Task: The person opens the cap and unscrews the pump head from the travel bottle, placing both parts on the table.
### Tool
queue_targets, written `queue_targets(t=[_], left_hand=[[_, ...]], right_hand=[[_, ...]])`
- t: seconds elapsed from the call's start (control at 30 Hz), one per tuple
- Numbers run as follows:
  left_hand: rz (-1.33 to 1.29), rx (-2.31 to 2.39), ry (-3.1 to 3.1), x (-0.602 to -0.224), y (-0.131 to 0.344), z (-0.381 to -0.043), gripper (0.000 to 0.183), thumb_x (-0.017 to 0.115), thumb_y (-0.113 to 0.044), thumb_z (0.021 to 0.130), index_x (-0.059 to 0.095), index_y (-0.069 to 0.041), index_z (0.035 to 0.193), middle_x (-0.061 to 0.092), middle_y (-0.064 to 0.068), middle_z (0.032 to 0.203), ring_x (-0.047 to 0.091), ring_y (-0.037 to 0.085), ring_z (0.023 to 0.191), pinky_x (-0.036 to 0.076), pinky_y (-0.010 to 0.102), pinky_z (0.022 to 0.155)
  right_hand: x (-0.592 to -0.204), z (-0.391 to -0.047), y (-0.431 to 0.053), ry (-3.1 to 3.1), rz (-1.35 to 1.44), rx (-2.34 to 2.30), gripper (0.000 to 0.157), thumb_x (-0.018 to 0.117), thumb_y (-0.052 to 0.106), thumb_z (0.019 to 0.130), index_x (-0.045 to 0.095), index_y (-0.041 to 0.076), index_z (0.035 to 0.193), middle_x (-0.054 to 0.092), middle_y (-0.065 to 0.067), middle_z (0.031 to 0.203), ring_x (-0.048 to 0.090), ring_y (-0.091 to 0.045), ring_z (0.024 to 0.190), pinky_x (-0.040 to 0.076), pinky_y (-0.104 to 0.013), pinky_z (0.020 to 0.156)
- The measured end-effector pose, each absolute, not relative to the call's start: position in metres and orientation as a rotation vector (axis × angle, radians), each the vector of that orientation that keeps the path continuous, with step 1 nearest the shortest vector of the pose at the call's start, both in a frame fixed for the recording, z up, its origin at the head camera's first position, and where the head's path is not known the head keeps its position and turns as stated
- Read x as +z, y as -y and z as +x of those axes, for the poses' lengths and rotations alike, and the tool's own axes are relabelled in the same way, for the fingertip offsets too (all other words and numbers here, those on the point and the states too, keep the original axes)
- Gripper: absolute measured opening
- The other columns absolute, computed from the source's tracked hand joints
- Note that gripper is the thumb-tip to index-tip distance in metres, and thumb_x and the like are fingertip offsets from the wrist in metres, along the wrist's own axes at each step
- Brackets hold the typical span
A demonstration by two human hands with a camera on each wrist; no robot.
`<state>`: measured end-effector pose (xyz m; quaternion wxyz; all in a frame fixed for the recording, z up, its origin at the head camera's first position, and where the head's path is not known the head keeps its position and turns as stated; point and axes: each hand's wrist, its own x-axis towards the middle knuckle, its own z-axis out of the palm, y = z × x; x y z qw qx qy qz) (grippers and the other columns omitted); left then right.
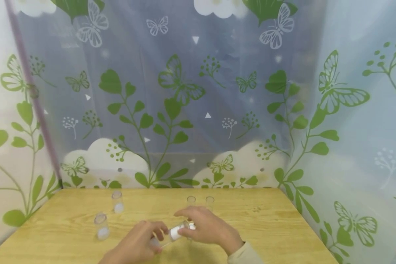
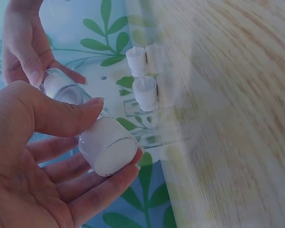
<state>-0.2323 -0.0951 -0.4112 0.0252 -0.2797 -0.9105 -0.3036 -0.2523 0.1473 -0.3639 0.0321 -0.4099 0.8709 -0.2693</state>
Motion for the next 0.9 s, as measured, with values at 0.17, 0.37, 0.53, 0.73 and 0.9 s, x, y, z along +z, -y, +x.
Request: queue_targets(t=[0.17, 0.37, 0.53, 0.73, 0.9], left_hand=[[-0.855, -0.949, 2.828, -0.4117, 0.0944, -0.2315, 0.040, 0.080, -0.008, 0.065, 0.068, -0.018, 0.102, 0.069, -0.006, 0.085, 0.059, 0.012, 0.078, 0.048, 0.022, 0.062], [-0.888, -0.936, 2.797, -0.4112, 0.0949, -0.2322, 0.043, 0.079, -0.004, 0.064, 0.068, -0.017, 0.104, 0.071, -0.001, 0.091, 0.061, 0.004, 0.071, 0.052, 0.023, 0.064], [-0.913, -0.952, 2.776, -0.4089, 0.0950, -0.2331, 0.043, 0.079, -0.002, 0.064, 0.067, -0.015, 0.103, 0.071, -0.001, 0.089, 0.059, -0.001, 0.066, 0.051, 0.020, 0.061], [-0.909, -0.950, 2.789, -0.4085, 0.0948, -0.2328, 0.042, 0.079, -0.003, 0.064, 0.067, -0.016, 0.103, 0.069, -0.005, 0.083, 0.059, 0.005, 0.068, 0.048, 0.020, 0.060], [-0.901, -0.954, 2.809, -0.4093, 0.0952, -0.2317, 0.043, 0.080, -0.006, 0.065, 0.067, -0.015, 0.105, 0.069, -0.006, 0.084, 0.059, 0.009, 0.073, 0.049, 0.022, 0.062]], right_hand=[[-0.3640, -0.2517, -0.1466, -2.678, -1.270, -0.827, 0.042, 0.058, 0.035, 0.093, 0.053, 0.017, 0.132, 0.058, -0.001, 0.132, 0.063, -0.017, 0.107, 0.052, -0.020, 0.080], [-0.3643, -0.2525, -0.1453, -2.687, -1.293, -0.810, 0.042, 0.059, 0.033, 0.093, 0.055, 0.015, 0.131, 0.060, -0.003, 0.131, 0.064, -0.016, 0.105, 0.053, -0.018, 0.080], [-0.3632, -0.2537, -0.1442, -2.686, -1.297, -0.808, 0.040, 0.061, 0.030, 0.092, 0.056, 0.015, 0.129, 0.061, -0.002, 0.128, 0.064, -0.015, 0.105, 0.052, -0.017, 0.080], [-0.3634, -0.2526, -0.1428, -2.679, -1.317, -0.828, 0.031, 0.064, 0.023, 0.091, 0.062, 0.014, 0.121, 0.066, -0.001, 0.117, 0.064, -0.009, 0.098, 0.053, -0.016, 0.076], [-0.3654, -0.2521, -0.1414, -2.661, -1.370, -0.835, 0.024, 0.065, 0.019, 0.090, 0.066, 0.013, 0.113, 0.069, 0.000, 0.110, 0.064, -0.005, 0.094, 0.052, -0.013, 0.072]])
